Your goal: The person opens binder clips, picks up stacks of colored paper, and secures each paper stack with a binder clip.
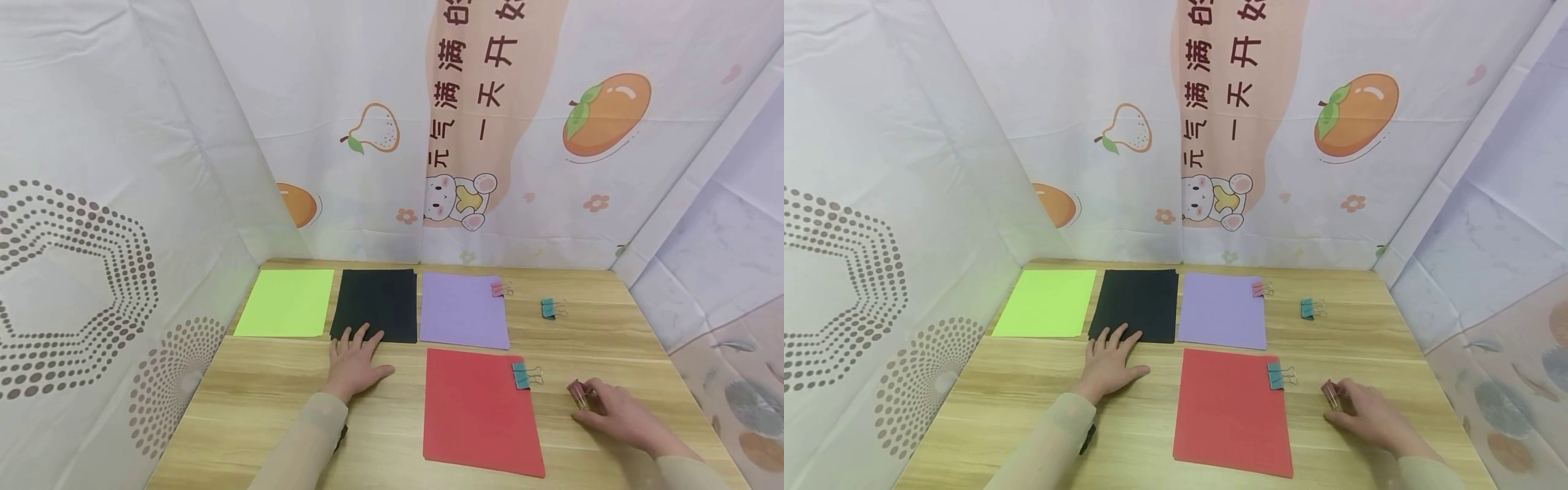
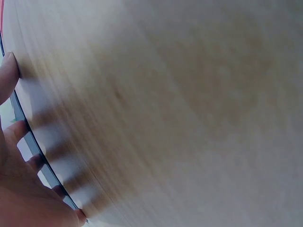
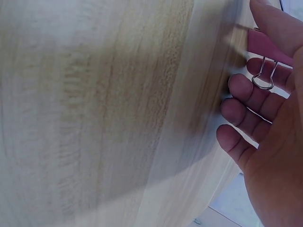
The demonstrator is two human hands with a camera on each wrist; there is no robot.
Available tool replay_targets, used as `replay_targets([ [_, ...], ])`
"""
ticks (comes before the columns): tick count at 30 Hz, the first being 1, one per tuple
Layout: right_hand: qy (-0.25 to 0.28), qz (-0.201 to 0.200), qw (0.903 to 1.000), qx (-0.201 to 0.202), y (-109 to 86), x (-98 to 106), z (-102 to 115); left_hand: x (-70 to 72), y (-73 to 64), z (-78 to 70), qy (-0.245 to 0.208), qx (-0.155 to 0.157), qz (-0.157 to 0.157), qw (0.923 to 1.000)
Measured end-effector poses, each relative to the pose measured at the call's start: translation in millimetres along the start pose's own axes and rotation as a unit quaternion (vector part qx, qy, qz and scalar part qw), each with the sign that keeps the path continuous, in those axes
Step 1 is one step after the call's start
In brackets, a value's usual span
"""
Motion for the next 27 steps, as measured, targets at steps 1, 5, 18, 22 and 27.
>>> replay_targets([
  [1,0.001,0.004,1.0,-0.004,0.4,-0.7,-1.0,-0.5,0.1,0.3,0.0,0.0,0.0,1.0],
  [5,0.004,0.017,0.9998,-0.009,1.6,-3.3,-3.5,-2.0,0.5,1.2,0.002,-0.001,-0.001,1.0],
  [18,-0.033,0.026,0.9986,-0.034,1.5,-6.0,-4.0,-2.8,-0.1,1.6,-0.001,-0.002,-0.002,1.0],
  [22,-0.043,0.02,0.9983,-0.034,2.9,-5.0,-3.0,-2.5,0.1,1.2,-0.002,-0.001,-0.001,1.0],
  [27,-0.047,0.018,0.998,-0.039,4.0,-5.6,-4.9,-1.9,0.7,1.1,0.001,-0.001,0.0,1.0],
])
Point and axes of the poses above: each hand's wrist, its own y-axis towards the middle knuckle, its own x-axis out of the back of the hand, z = x × y, the point moved 8 cm from there along y, towards the middle knuckle, and after that the axes turned 9 degrees about -z, right-handed, at the moved point
